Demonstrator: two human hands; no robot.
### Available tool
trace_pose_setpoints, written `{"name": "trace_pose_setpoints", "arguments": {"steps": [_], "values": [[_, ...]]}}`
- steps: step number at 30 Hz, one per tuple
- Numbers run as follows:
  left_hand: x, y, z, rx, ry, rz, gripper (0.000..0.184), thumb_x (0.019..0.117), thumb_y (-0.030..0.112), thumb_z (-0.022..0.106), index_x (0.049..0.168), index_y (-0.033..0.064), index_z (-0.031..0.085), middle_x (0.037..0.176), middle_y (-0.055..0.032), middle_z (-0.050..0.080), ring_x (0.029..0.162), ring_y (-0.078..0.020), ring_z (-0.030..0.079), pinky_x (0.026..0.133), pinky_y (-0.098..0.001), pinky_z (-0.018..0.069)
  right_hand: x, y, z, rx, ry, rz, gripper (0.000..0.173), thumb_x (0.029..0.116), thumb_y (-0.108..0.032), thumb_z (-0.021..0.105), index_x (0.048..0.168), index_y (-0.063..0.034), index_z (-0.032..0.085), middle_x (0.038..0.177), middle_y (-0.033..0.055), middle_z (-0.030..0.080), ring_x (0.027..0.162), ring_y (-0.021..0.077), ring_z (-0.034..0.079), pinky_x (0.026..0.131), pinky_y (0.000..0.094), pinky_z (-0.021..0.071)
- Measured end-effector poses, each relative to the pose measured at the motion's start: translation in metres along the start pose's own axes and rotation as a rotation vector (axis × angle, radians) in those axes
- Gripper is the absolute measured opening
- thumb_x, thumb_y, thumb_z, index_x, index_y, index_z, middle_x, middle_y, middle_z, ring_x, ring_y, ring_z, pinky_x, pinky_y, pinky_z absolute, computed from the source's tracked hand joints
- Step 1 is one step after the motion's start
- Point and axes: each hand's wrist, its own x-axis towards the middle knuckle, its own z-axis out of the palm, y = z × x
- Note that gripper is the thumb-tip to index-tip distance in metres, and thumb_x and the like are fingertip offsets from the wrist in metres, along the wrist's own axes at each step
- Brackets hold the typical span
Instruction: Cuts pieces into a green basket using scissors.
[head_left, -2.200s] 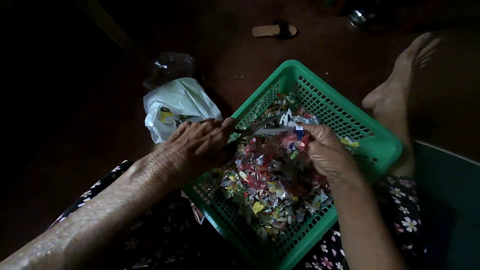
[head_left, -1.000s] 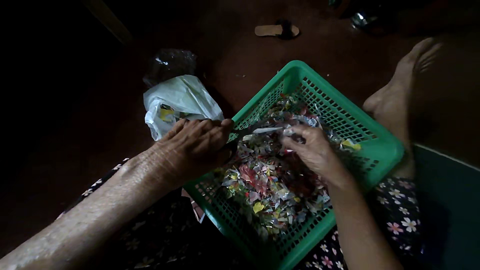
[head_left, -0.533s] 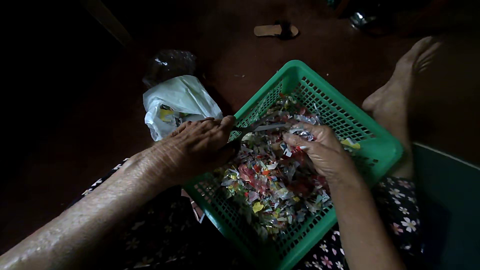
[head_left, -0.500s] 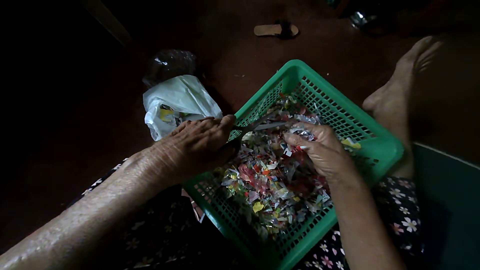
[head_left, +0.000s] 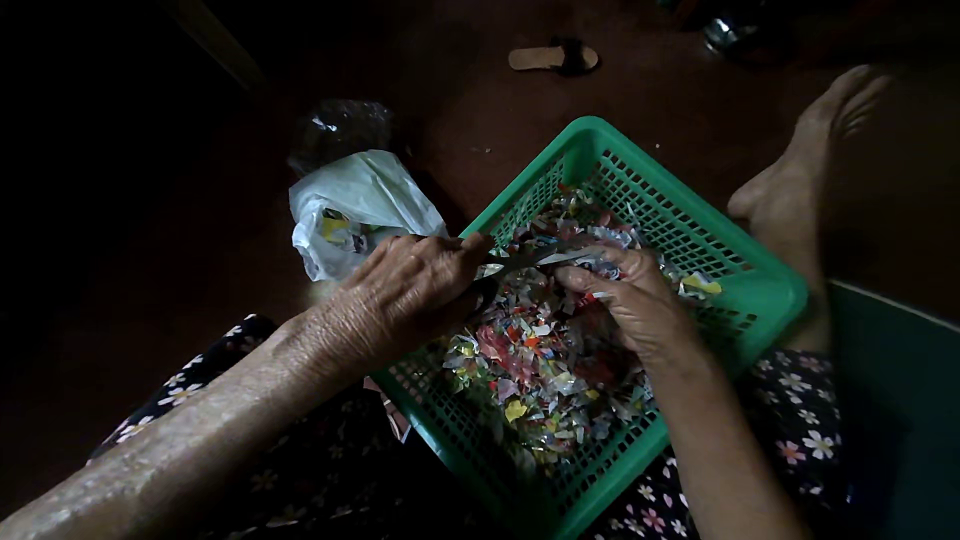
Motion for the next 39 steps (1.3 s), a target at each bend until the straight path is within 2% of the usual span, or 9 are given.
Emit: {"name": "trace_pose_setpoints", "arguments": {"steps": [5,13,17,20,22,25,29,36,39], "values": [[0.001,0.004,0.009,0.064,-0.054,-0.010,0.043,0.0952,0.026,0.060,0.133,0.0061,0.061,0.091,-0.0095,0.068,0.078,-0.0306,0.069,0.061,-0.0484,0.0554,-0.004,0.002,0.003,0.073,-0.050,-0.062,0.019,0.0866,0.004,0.073,0.097,-0.0117,0.077,0.088,-0.0037,0.076,0.076,0.0025,0.070,0.070,0.0202,0.0605],[0.009,0.013,0.018,0.049,-0.023,-0.019,0.014,0.0945,0.022,0.062,0.099,0.0090,0.066,0.057,-0.0042,0.051,0.049,-0.0262,0.056,0.045,-0.0430,0.0432,-0.001,0.002,-0.002,-0.069,0.004,-0.062,0.012,0.0880,-0.003,0.075,0.094,-0.0129,0.075,0.084,-0.0069,0.073,0.075,-0.0005,0.068,0.069,0.0182,0.0589],[0.005,0.006,0.004,0.029,-0.147,-0.157,0.021,0.0981,0.027,0.063,0.112,0.0107,0.064,0.071,-0.0064,0.060,0.064,-0.0289,0.063,0.054,-0.0480,0.0492,-0.002,-0.001,-0.007,-0.060,0.026,-0.031,0.017,0.0876,-0.001,0.074,0.101,-0.0109,0.073,0.087,-0.0049,0.072,0.076,0.0015,0.067,0.068,0.0184,0.0584],[-0.003,-0.009,-0.003,-0.034,-0.181,-0.172,0.041,0.0982,0.033,0.059,0.131,0.0090,0.058,0.102,-0.0110,0.068,0.092,-0.0321,0.069,0.073,-0.0548,0.0552,-0.002,-0.004,-0.010,-0.038,0.017,-0.038,0.023,0.0882,0.001,0.072,0.107,-0.0109,0.073,0.091,-0.0056,0.073,0.080,0.0006,0.068,0.071,0.0184,0.0589],[-0.006,-0.017,-0.007,-0.060,-0.114,-0.157,0.043,0.0970,0.034,0.058,0.131,0.0086,0.058,0.100,-0.0108,0.069,0.087,-0.0314,0.070,0.069,-0.0550,0.0552,0.000,-0.006,-0.015,-0.049,-0.064,-0.057,0.022,0.0897,0.002,0.069,0.107,-0.0094,0.072,0.090,-0.0044,0.072,0.076,0.0012,0.068,0.069,0.0179,0.0592],[-0.005,-0.019,-0.019,-0.036,-0.081,-0.196,0.038,0.0988,0.037,0.055,0.127,0.0123,0.058,0.086,-0.0061,0.066,0.073,-0.0271,0.066,0.059,-0.0510,0.0510,0.002,-0.011,-0.028,-0.364,-0.169,-0.100,0.011,0.0902,-0.001,0.072,0.101,-0.0050,0.073,0.086,0.0006,0.070,0.070,0.0034,0.065,0.064,0.0186,0.0567],[-0.010,-0.020,-0.020,0.058,-0.137,-0.189,0.030,0.0994,0.035,0.056,0.120,0.0131,0.060,0.074,-0.0042,0.059,0.066,-0.0264,0.062,0.054,-0.0464,0.0468,0.004,-0.012,-0.036,-0.891,-0.082,-0.146,0.016,0.0936,-0.005,0.072,0.109,-0.0061,0.077,0.106,0.0130,0.073,0.091,0.0250,0.069,0.082,0.0486,0.0554],[-0.012,-0.014,-0.024,0.079,-0.272,-0.203,0.025,0.1009,0.032,0.058,0.118,0.0146,0.063,0.077,-0.0038,0.062,0.071,-0.0251,0.064,0.059,-0.0452,0.0492,0.003,-0.013,-0.027,-1.082,0.177,-0.290,0.040,0.0930,-0.010,0.074,0.131,-0.0034,0.065,0.132,0.0194,0.062,0.105,0.0361,0.067,0.085,0.0546,0.0565],[-0.013,-0.017,-0.022,0.105,-0.251,-0.171,0.023,0.1021,0.033,0.055,0.115,0.0154,0.062,0.082,-0.0029,0.062,0.070,-0.0235,0.064,0.058,-0.0444,0.0498,0.004,-0.004,-0.016,-1.059,0.189,-0.439,0.020,0.0932,-0.010,0.073,0.112,-0.0016,0.074,0.113,0.0180,0.069,0.090,0.0303,0.070,0.076,0.0464,0.0591]]}}
